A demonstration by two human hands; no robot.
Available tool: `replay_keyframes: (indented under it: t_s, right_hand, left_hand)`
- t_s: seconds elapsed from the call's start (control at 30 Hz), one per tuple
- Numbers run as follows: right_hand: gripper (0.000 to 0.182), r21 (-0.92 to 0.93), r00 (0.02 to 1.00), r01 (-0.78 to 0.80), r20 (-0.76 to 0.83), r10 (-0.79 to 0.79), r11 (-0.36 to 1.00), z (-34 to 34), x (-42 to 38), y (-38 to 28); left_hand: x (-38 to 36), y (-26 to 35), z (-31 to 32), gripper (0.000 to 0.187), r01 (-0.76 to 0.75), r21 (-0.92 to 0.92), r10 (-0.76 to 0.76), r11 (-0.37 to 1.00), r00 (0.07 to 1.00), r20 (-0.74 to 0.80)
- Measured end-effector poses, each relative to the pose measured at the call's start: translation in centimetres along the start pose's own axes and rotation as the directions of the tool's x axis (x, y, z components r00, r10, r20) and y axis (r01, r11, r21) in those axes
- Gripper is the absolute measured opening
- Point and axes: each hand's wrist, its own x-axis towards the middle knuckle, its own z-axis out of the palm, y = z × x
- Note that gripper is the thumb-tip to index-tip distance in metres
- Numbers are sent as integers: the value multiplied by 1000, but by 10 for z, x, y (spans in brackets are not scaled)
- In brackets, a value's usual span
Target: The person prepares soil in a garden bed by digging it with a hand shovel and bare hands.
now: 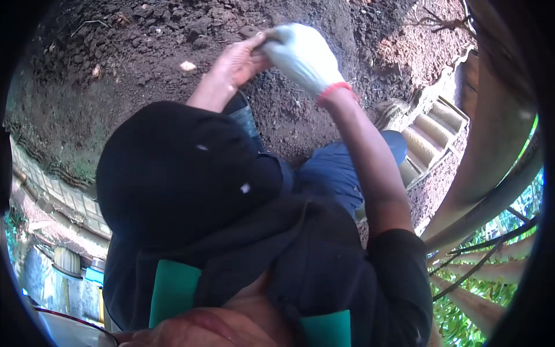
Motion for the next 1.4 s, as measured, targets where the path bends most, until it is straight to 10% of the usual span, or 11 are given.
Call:
replay_keyframes:
  t_s: [0.27, 0.6, 0.7, 0.77, 0.8, 0.87, 1.0, 1.1, 1.2, 1.33, 1.4]
  right_hand:
    - [30, 10, 977, 65, -202, -62, 998, 24, -20, 46]
    - [33, -61, 936, 9, -351, -30, 998, 55, -61, 63]
    - [30, 9, 970, -164, -181, 163, 986, 8, -51, 17]
    - [31, -59, 965, -259, -62, 256, 964, -2, -44, -24]
    - [31, -67, 956, -292, 15, 294, 954, 3, -34, -41]
    - [31, -303, 982, -10, -185, -49, 953, 63, -8, 2]
    - [30, -204, 988, -80, -148, 50, 976, 65, -9, 24]
    - [29, -164, 989, -84, -138, 62, 983, 73, -18, 39]
    - [31, -3, 969, -54, -240, 51, 999, 90, -19, 54]
    - [39, 424, 928, -132, -266, 263, 896, 42, -27, 17]
    - [38, 350, 922, -42, -347, 171, 936, 20, -28, 6]
  left_hand:
    - [18, -33, -17, 36, -4, -77, 14, 997, 991, 135]
    - [-29, -10, -31, 47, -99, 372, 54, 923, 990, 130]
    - [-3, 15, -68, 33, -520, 576, 650, 631, 760, -25]
    - [11, 46, -85, 31, -149, 988, 911, -31, 403, 89]
    - [28, 62, -101, 32, -55, 889, 878, -455, 139, 458]
    - [57, 60, -101, 70, -204, 944, 839, -260, 436, 325]
    - [72, 52, -69, 57, -28, 904, 862, -426, 290, 415]
    - [104, 76, -83, 52, -17, 971, 899, -237, 374, 226]
    - [103, 113, -90, 27, -369, 926, 914, -80, 344, 216]
    - [87, 154, -108, 20, -591, 412, 703, 693, 680, -207]
    - [89, 166, -126, 25, -753, 281, 800, 595, 586, -126]
